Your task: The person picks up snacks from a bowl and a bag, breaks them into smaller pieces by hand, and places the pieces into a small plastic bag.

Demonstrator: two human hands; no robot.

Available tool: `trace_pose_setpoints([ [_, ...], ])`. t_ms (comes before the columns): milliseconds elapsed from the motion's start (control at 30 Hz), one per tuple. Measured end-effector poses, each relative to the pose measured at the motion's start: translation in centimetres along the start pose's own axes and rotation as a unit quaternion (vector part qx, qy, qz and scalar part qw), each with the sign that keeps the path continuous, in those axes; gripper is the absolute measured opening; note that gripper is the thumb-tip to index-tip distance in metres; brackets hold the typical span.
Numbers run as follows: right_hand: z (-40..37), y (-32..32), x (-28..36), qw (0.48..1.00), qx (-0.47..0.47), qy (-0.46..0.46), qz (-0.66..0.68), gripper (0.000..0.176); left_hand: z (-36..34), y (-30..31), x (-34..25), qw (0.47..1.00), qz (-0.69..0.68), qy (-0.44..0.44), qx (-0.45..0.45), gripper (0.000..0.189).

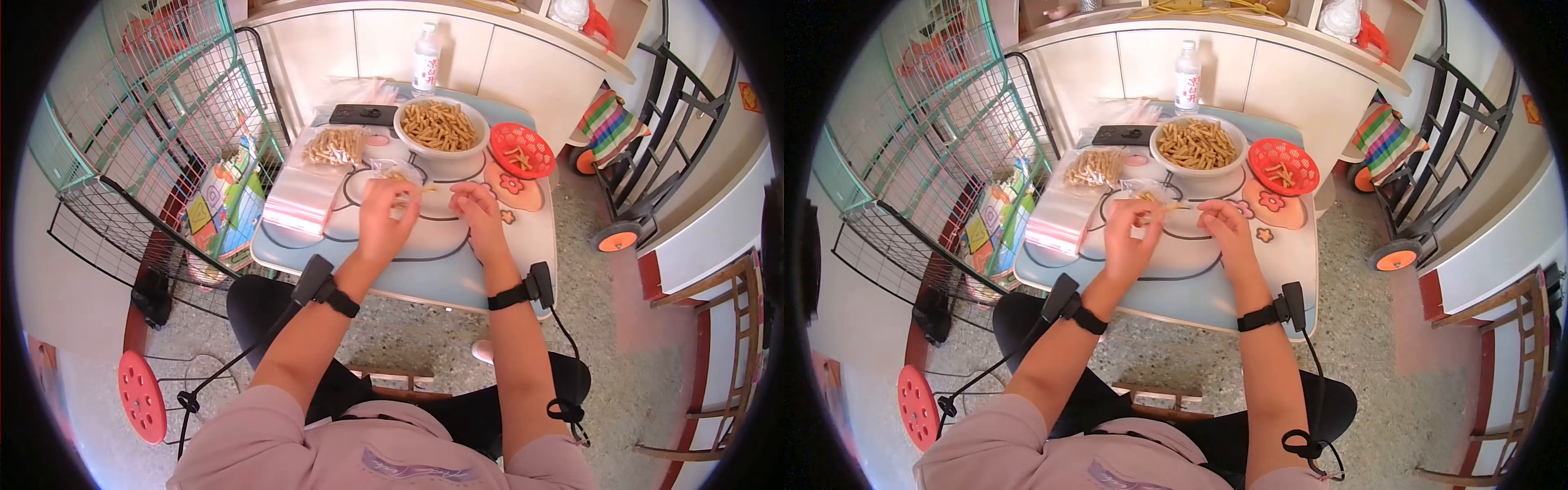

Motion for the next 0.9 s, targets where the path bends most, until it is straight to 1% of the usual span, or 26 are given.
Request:
trace_pose_setpoints([
  [67,0.0,-0.2,0.0,1.000,0.004,-0.006,-0.007,0.020,0.1,1.5,1.0,0.998,0.026,0.040,-0.039,0.018],
  [167,0.0,-0.2,-0.1,0.999,0.016,-0.002,-0.031,0.019,0.5,3.3,2.5,0.995,0.081,0.033,-0.042,0.018],
  [267,0.0,-0.3,0.1,1.000,0.012,-0.014,-0.026,0.018,1.4,3.5,2.2,0.994,0.094,0.016,-0.048,0.018],
  [367,-0.1,-0.1,-0.2,1.000,0.010,-0.017,-0.016,0.018,2.1,2.6,2.3,0.994,0.109,0.000,-0.029,0.018],
  [467,-0.1,0.0,-0.2,1.000,0.013,-0.015,-0.024,0.017,2.0,1.8,3.3,0.986,0.161,0.003,-0.054,0.018],
  [567,-0.1,-0.2,-0.1,0.999,0.014,-0.010,-0.027,0.017,1.7,1.9,3.8,0.986,0.145,0.061,-0.057,0.016],
  [667,-0.1,-0.3,-0.1,0.999,0.015,-0.019,-0.036,0.017,1.4,1.6,4.5,0.990,0.082,0.071,-0.093,0.020],
  [767,-0.1,-0.4,0.0,0.999,0.011,-0.030,-0.038,0.015,1.6,1.7,4.2,0.991,0.107,0.011,-0.085,0.025],
  [867,-0.1,-0.4,0.1,0.999,0.012,-0.028,-0.037,0.014,1.0,1.4,5.4,0.995,0.034,0.095,0.024,0.030],
  [900,-0.1,-0.4,0.1,0.999,0.013,-0.026,-0.036,0.014,1.0,1.5,5.4,0.994,0.018,0.103,0.016,0.030],
])
Point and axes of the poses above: each hand's wrist, its own z-axis towards the middle knuckle, its own y-axis out of the back of the hand, x = y × z, the point moved 1 cm from there along z, towards the middle knuckle, and after that the axes turned 13 degrees about y, right-handed, at the moved point
